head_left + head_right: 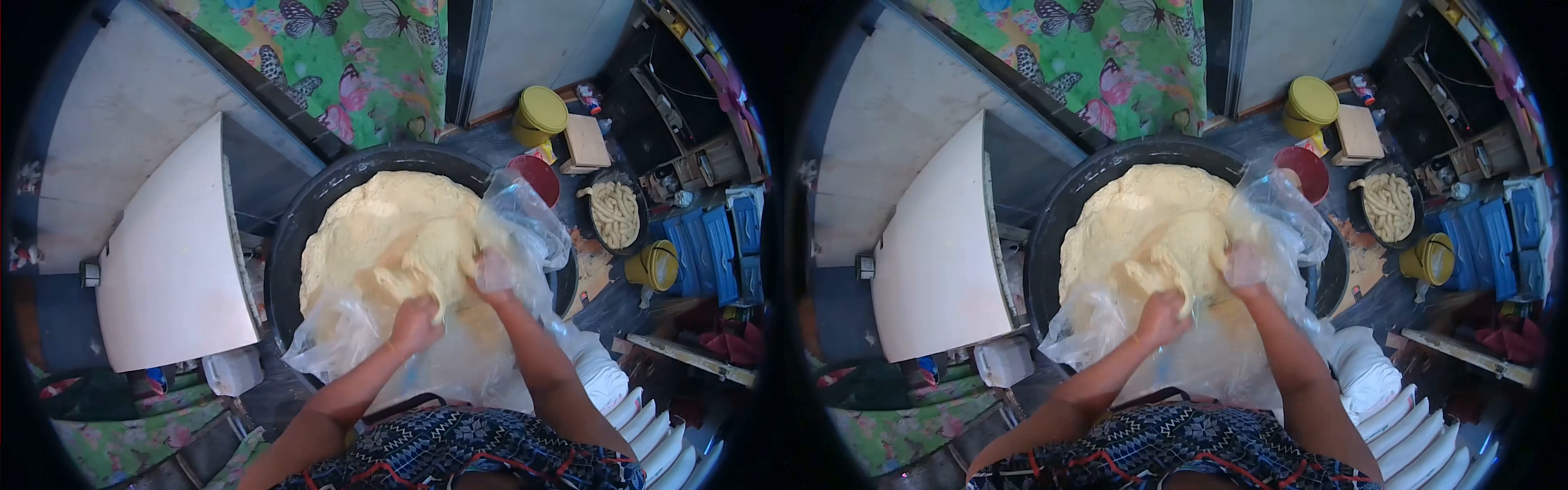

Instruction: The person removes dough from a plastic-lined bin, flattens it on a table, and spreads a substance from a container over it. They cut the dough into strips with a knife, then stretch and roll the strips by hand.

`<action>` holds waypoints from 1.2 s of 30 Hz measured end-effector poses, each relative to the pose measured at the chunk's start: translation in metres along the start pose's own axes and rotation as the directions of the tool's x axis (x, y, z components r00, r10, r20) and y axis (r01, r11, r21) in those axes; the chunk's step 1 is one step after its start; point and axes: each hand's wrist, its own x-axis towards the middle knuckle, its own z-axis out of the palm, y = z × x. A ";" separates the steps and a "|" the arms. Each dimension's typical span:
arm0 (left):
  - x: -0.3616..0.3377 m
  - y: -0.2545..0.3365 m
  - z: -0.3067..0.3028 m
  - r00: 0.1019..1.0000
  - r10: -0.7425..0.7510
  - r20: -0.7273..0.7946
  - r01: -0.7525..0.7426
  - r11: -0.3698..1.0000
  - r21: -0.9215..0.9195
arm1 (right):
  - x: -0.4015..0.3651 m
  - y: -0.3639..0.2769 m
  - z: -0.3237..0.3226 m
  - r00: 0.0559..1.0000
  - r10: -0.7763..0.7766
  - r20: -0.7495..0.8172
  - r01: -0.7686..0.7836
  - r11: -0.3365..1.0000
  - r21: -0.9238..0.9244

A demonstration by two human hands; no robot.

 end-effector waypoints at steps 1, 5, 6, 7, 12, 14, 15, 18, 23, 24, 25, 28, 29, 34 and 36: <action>-0.006 0.002 -0.003 0.997 0.001 0.079 0.000 1.000 -0.010 | -0.011 -0.006 -0.012 0.998 0.015 0.059 -0.017 0.999 0.031; 0.008 -0.027 -0.031 0.942 -0.317 -0.111 0.282 0.926 -0.251 | -0.036 0.002 -0.041 0.971 -0.124 0.203 0.111 0.991 0.076; 0.027 -0.041 -0.040 0.907 -0.310 -0.285 0.254 0.942 -0.218 | -0.036 0.003 -0.042 0.983 -0.076 0.165 0.070 0.997 0.043; 0.041 -0.049 -0.044 0.924 -0.273 -0.267 0.305 0.948 0.088 | -0.039 0.001 -0.044 0.992 -0.026 0.126 0.025 1.000 0.015; 0.092 -0.088 -0.019 0.875 -0.482 0.045 0.468 0.867 0.172 | 0.031 -0.010 -0.032 0.966 0.132 0.221 -0.149 0.987 0.060; 0.095 -0.074 -0.019 0.894 -0.425 0.143 0.399 0.899 0.181 | 0.033 -0.001 -0.004 0.984 0.123 0.133 -0.112 0.990 -0.085; 0.090 -0.068 -0.017 0.899 -0.420 0.125 0.395 0.900 0.185 | 0.026 0.002 0.007 0.975 0.139 0.171 -0.133 0.990 -0.051; 0.049 -0.045 -0.009 0.941 -0.323 0.100 0.316 0.946 0.075 | -0.010 -0.011 -0.004 0.969 0.134 0.206 -0.140 0.990 0.014; -0.024 -0.010 -0.015 0.957 -0.290 -0.018 0.285 0.950 -0.123 | -0.077 -0.016 -0.033 0.987 0.114 0.110 -0.158 0.758 0.633; -0.029 -0.010 -0.014 0.932 -0.335 -0.140 0.296 0.924 -0.243 | -0.071 -0.026 -0.052 0.990 0.100 0.103 -0.142 0.762 0.631; -0.019 0.015 -0.046 0.875 -0.456 -0.164 0.367 0.844 -0.390 | -0.058 -0.042 -0.073 0.986 0.167 0.016 -0.140 0.766 0.627; 0.010 0.000 -0.067 0.760 -0.582 -0.290 0.215 0.646 -0.733 | -0.025 -0.065 -0.108 0.960 0.277 -0.051 -0.154 0.666 0.730; 0.012 0.009 -0.087 0.791 -0.563 -0.239 0.159 0.567 -0.808 | -0.013 -0.071 -0.117 0.946 0.325 -0.013 -0.176 0.543 0.821; 0.002 0.060 -0.159 0.787 -0.548 -0.283 -0.061 0.388 -0.920 | 0.011 -0.098 -0.166 0.948 0.240 -0.212 0.028 0.597 0.802; 0.001 0.063 -0.192 0.810 -0.470 -0.350 -0.149 0.412 -0.899 | 0.021 -0.115 -0.198 0.941 0.194 -0.278 0.156 0.478 0.864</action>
